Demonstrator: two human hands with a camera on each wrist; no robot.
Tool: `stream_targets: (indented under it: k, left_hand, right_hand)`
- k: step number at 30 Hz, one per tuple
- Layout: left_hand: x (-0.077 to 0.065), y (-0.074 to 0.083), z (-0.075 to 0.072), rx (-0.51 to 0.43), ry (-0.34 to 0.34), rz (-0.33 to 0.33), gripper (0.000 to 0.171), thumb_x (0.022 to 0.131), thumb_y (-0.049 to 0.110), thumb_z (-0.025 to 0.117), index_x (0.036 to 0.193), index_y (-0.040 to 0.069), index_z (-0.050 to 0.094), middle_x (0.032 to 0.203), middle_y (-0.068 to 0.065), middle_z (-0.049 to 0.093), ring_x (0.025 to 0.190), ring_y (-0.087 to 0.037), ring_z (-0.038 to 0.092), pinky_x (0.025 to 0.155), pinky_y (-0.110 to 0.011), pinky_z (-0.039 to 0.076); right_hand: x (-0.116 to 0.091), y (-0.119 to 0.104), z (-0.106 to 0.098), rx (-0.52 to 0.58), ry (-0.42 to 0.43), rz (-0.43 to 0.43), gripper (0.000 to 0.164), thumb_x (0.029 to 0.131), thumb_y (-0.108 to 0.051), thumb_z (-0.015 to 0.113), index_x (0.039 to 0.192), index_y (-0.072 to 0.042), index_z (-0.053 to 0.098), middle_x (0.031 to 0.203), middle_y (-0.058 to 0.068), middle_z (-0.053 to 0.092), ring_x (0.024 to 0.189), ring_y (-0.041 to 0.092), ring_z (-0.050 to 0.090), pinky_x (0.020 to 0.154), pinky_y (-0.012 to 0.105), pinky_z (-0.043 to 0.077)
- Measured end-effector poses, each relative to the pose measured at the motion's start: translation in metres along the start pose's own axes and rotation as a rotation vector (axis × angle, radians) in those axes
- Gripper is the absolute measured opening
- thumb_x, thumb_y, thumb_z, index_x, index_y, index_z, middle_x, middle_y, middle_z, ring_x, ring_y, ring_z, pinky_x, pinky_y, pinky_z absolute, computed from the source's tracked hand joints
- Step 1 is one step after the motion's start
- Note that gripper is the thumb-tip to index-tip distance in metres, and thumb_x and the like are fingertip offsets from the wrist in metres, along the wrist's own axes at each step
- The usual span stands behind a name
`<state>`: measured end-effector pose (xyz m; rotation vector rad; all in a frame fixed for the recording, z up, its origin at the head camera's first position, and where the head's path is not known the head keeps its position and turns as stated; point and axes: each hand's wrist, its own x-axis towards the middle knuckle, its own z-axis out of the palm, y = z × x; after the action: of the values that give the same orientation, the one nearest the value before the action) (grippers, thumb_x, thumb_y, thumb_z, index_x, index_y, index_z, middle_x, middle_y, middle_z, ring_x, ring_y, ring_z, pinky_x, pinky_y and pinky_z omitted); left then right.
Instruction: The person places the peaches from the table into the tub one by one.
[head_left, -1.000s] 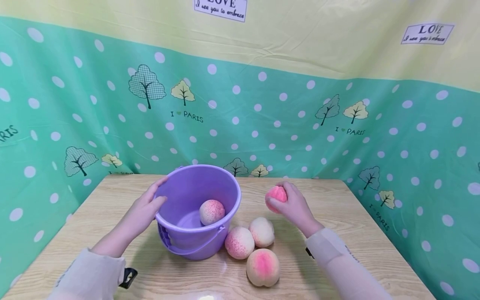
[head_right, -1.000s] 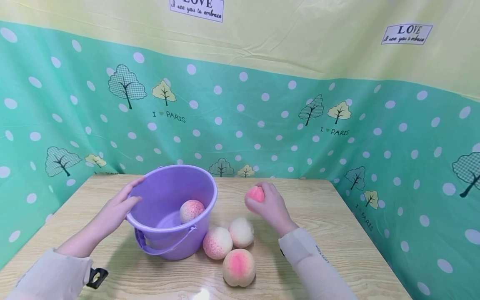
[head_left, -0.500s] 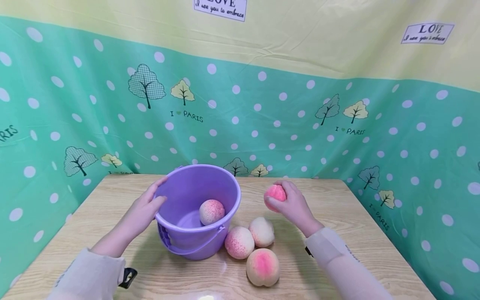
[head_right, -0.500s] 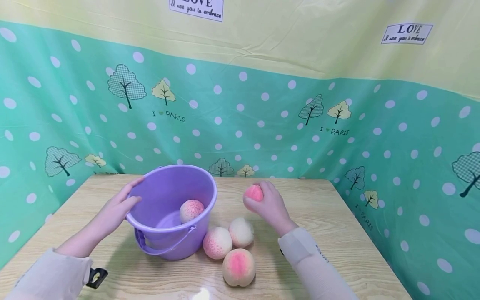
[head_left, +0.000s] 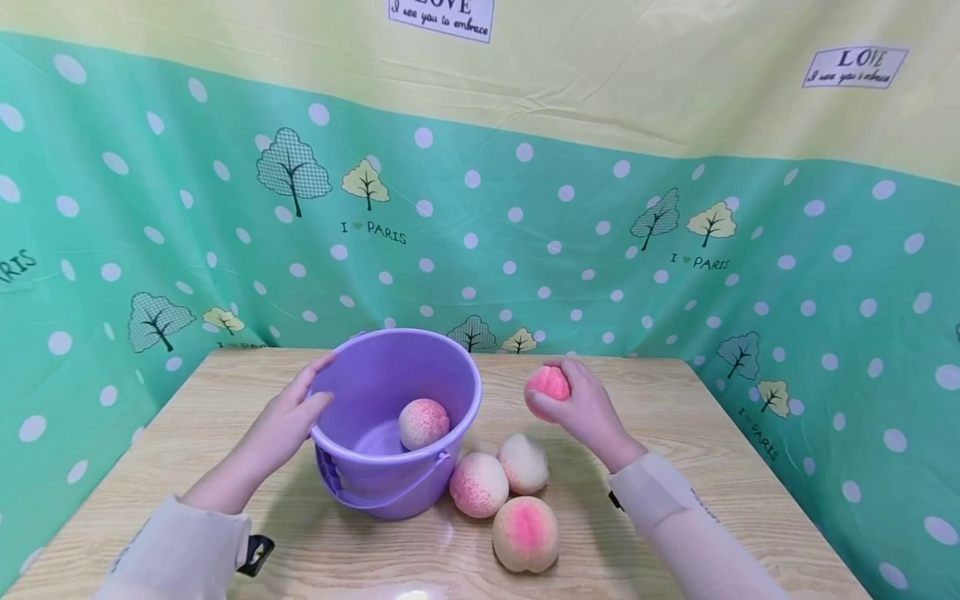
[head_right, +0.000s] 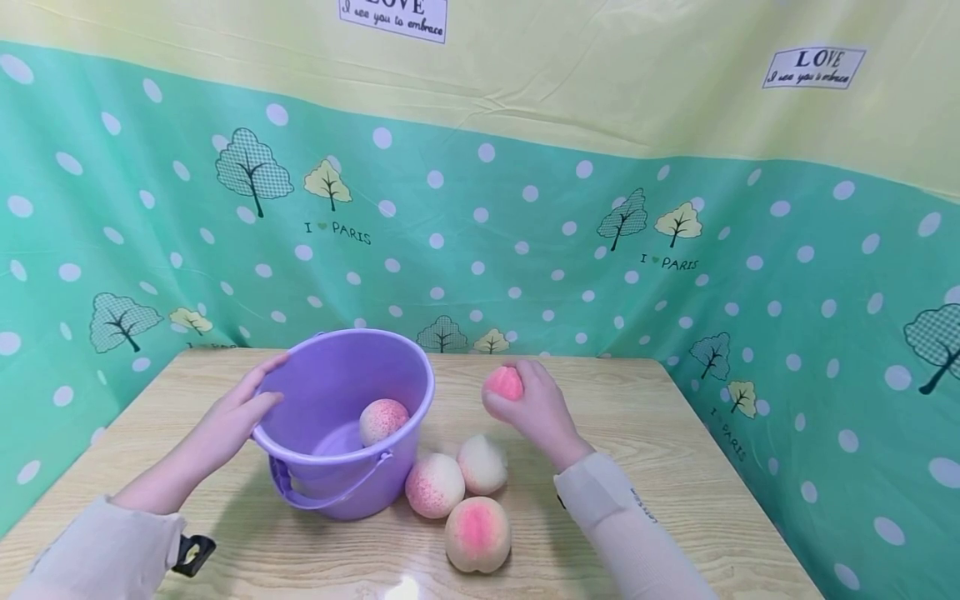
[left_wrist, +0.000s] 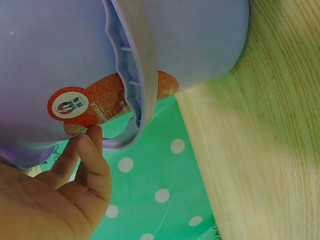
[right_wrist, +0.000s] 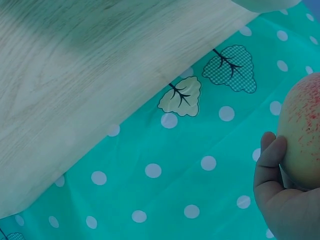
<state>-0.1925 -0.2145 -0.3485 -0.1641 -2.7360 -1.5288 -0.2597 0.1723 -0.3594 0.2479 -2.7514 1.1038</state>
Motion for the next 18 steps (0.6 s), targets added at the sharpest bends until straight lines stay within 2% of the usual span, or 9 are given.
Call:
stream_targets:
  k: [10, 18]
  left_hand:
    - [0.0004, -0.0002, -0.0004, -0.003, 0.001, 0.003, 0.062, 0.105, 0.025, 0.037, 0.160, 0.013, 0.011, 0.159, -0.031, 0.023, 0.133, -0.053, 0.043, 0.098, -0.058, 0.051]
    - [-0.0002, -0.0002, -0.0001, -0.005, 0.003, 0.005, 0.061, 0.105, 0.025, 0.037, 0.160, 0.013, 0.012, 0.159, -0.030, 0.024, 0.132, -0.052, 0.044, 0.097, -0.056, 0.052]
  right_hand:
    - [-0.0005, -0.0065, -0.0014, 0.011, -0.010, 0.007, 0.059, 0.084, -0.037, 0.073, 0.136, -0.015, 0.054, 0.133, 0.013, 0.057, 0.110, 0.029, 0.059, 0.083, 0.040, 0.059]
    - [-0.0018, -0.0095, -0.0001, 0.032, 0.003, -0.023, 0.055, 0.082, -0.036, 0.075, 0.132, -0.019, 0.056, 0.120, 0.009, 0.060, 0.099, 0.026, 0.062, 0.075, 0.035, 0.059]
